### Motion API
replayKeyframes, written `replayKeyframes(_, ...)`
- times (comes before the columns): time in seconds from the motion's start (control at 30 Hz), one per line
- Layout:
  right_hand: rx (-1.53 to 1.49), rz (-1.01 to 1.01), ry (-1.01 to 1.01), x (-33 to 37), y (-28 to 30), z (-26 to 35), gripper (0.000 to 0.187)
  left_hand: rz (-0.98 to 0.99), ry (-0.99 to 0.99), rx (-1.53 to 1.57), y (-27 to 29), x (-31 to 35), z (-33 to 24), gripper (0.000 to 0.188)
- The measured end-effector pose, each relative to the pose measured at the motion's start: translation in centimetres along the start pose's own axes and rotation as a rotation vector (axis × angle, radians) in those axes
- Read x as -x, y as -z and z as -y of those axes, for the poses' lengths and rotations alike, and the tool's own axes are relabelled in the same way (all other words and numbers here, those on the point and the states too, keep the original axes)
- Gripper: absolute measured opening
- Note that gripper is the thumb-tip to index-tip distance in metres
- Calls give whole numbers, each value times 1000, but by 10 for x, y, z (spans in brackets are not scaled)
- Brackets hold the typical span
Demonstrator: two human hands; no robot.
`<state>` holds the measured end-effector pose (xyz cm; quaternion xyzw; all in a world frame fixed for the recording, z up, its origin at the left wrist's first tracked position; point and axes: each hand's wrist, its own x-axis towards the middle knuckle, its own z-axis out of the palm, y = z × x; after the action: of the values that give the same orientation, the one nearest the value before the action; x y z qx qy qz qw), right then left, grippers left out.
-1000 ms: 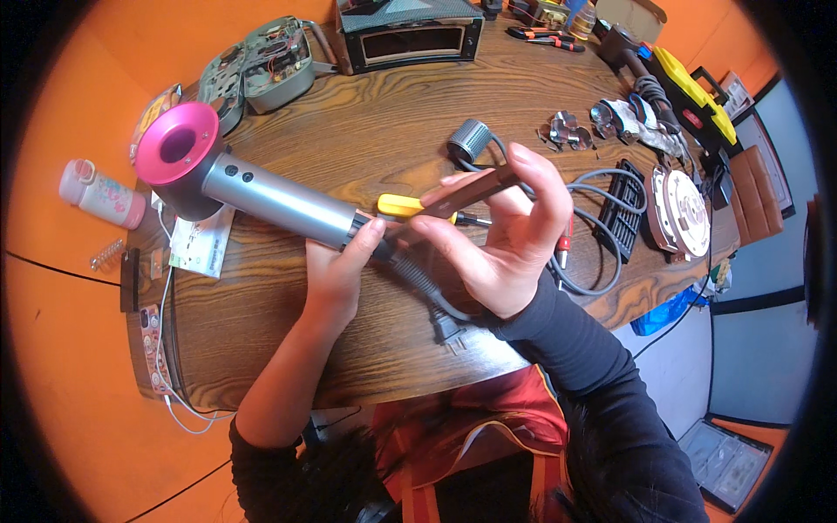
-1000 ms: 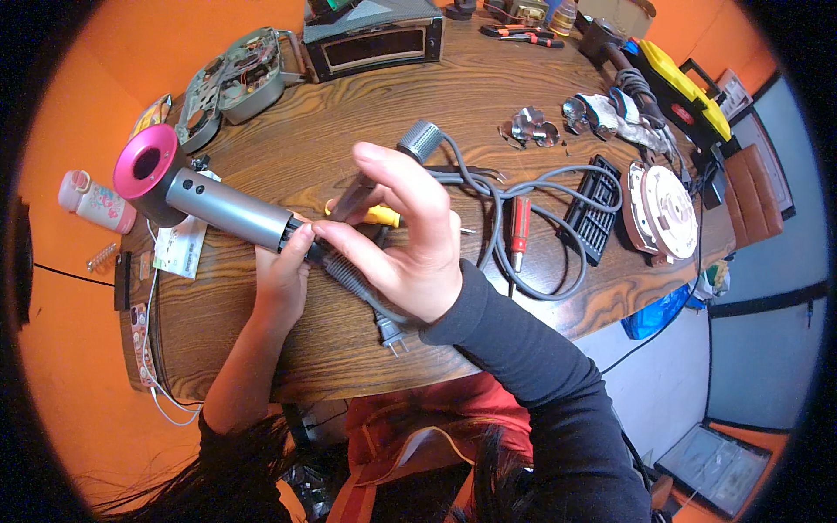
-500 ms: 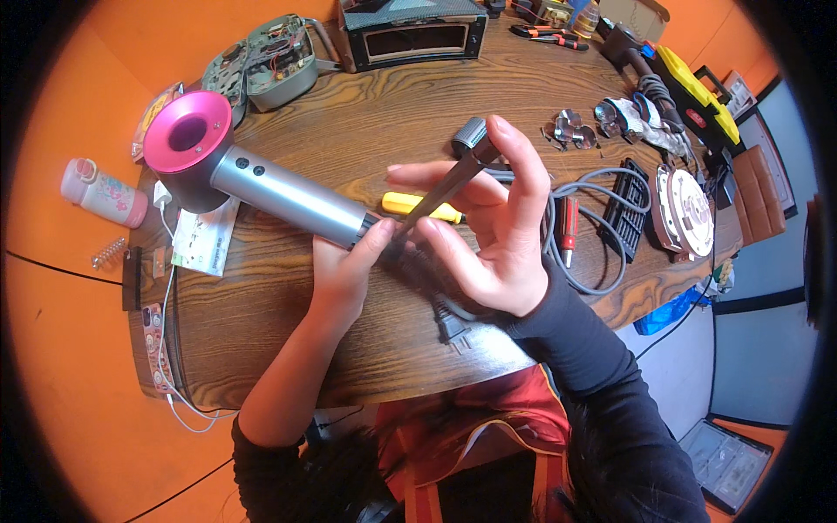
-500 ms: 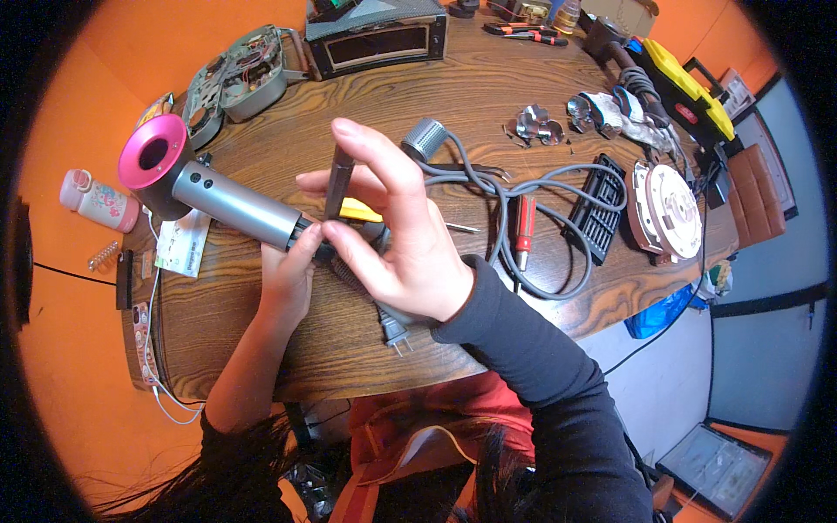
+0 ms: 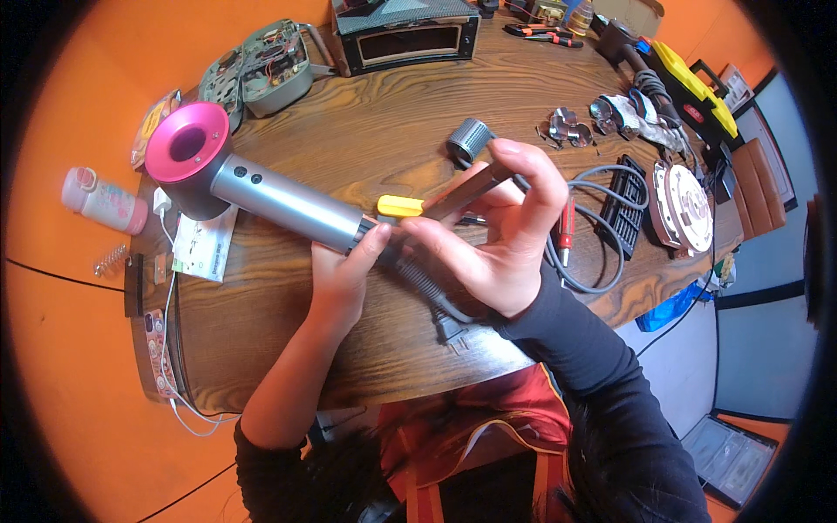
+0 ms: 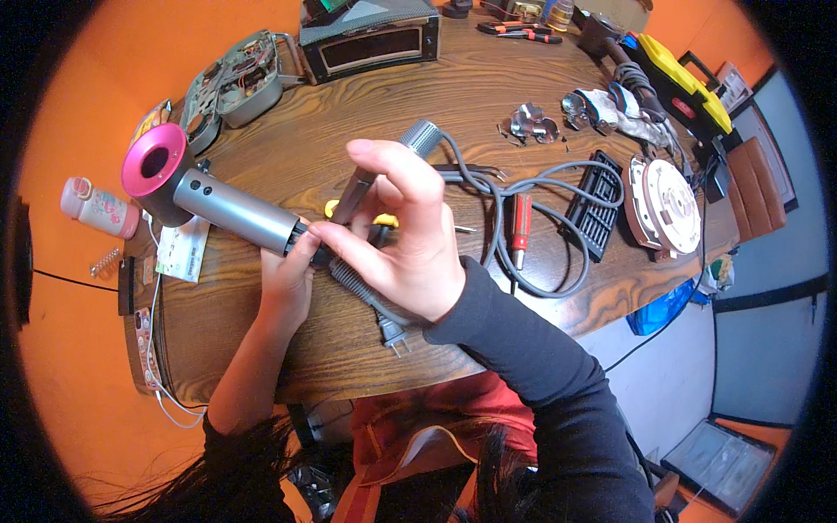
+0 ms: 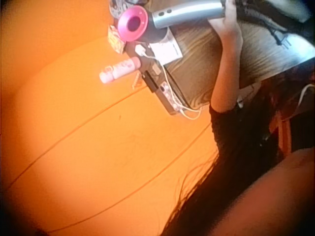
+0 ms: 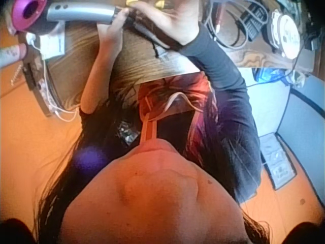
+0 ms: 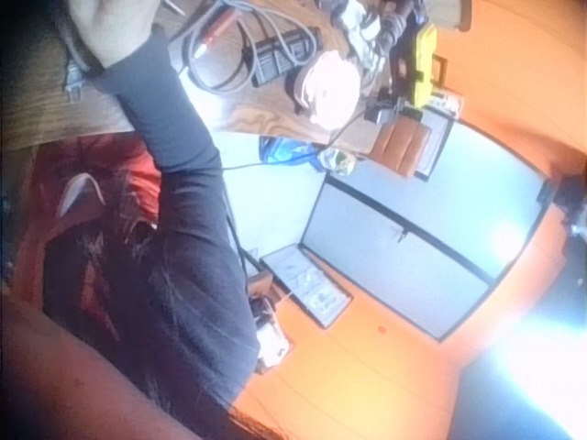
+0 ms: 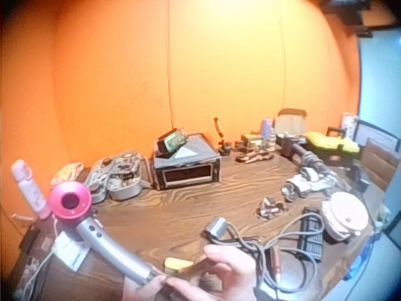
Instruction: The person assembles a hairdryer by attaching the handle to the main body, securing the power cord, and fastening the nozzle. They use a screwdriver to tighten screws and ensure all components are properly aligned.
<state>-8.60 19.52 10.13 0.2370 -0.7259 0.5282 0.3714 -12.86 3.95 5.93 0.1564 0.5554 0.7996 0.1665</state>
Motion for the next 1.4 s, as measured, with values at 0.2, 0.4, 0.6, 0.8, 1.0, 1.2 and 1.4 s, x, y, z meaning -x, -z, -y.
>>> replayKeyframes(0.2,-185,-49,-1,3,-11,-5,69,-150,-61,-19,4,-3,5,14)
replayKeyframes(0.4,-56,2,65,4,-4,-6,67,-24,-27,-129,11,-1,6,14)
replayKeyframes(0.6,-188,-5,15,2,-6,-4,69,-43,-22,-115,12,-2,10,18)
replayKeyframes(0.8,-145,239,-12,-3,6,-5,78,-41,23,-85,15,-2,11,18)
replayKeyframes(1.0,-61,95,3,-1,3,-2,81,-12,-17,-74,12,-3,6,18)
replayKeyframes(1.2,-102,77,25,0,-3,-5,83,-118,-49,-16,6,-1,7,10)
replayKeyframes(1.4,-55,77,117,3,-4,-7,82,-75,6,-54,7,-1,9,14)
